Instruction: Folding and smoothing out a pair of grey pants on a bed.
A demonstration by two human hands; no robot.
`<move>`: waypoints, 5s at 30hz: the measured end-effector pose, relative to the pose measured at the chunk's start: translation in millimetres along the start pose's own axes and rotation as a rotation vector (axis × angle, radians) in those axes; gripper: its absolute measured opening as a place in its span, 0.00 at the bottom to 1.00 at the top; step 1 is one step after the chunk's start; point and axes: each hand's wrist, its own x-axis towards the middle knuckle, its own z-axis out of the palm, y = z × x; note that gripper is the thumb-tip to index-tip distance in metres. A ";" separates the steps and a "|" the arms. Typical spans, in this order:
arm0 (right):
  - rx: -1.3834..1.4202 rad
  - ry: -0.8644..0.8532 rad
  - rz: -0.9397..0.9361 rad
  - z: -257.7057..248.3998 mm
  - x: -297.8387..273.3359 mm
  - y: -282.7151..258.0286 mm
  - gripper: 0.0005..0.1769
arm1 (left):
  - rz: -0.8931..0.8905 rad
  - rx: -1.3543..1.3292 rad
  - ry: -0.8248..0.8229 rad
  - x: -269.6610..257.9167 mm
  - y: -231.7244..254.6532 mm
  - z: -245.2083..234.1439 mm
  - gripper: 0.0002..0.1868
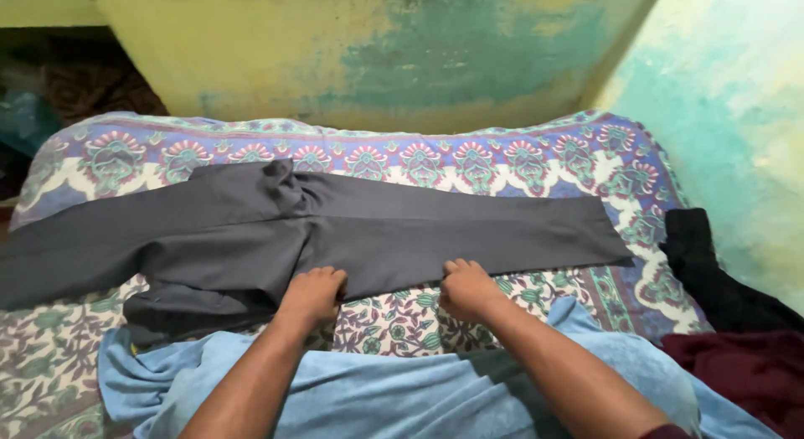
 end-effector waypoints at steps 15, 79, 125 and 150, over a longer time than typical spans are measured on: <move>-0.100 0.053 -0.087 23.3 -4.4 -18.9 0.24 | -0.139 0.083 0.004 2.4 -14.7 37.0 0.19; 0.219 0.343 -0.218 22.9 17.9 -84.4 0.18 | -0.342 -0.170 -0.165 -46.4 -31.1 -17.8 0.17; 2.138 0.274 0.805 142.9 99.5 -66.0 0.09 | -1.543 -1.905 0.887 42.9 100.9 100.4 0.05; 2.107 0.174 0.757 125.2 92.0 -70.7 0.10 | -1.767 -1.830 1.139 64.9 38.1 134.5 0.17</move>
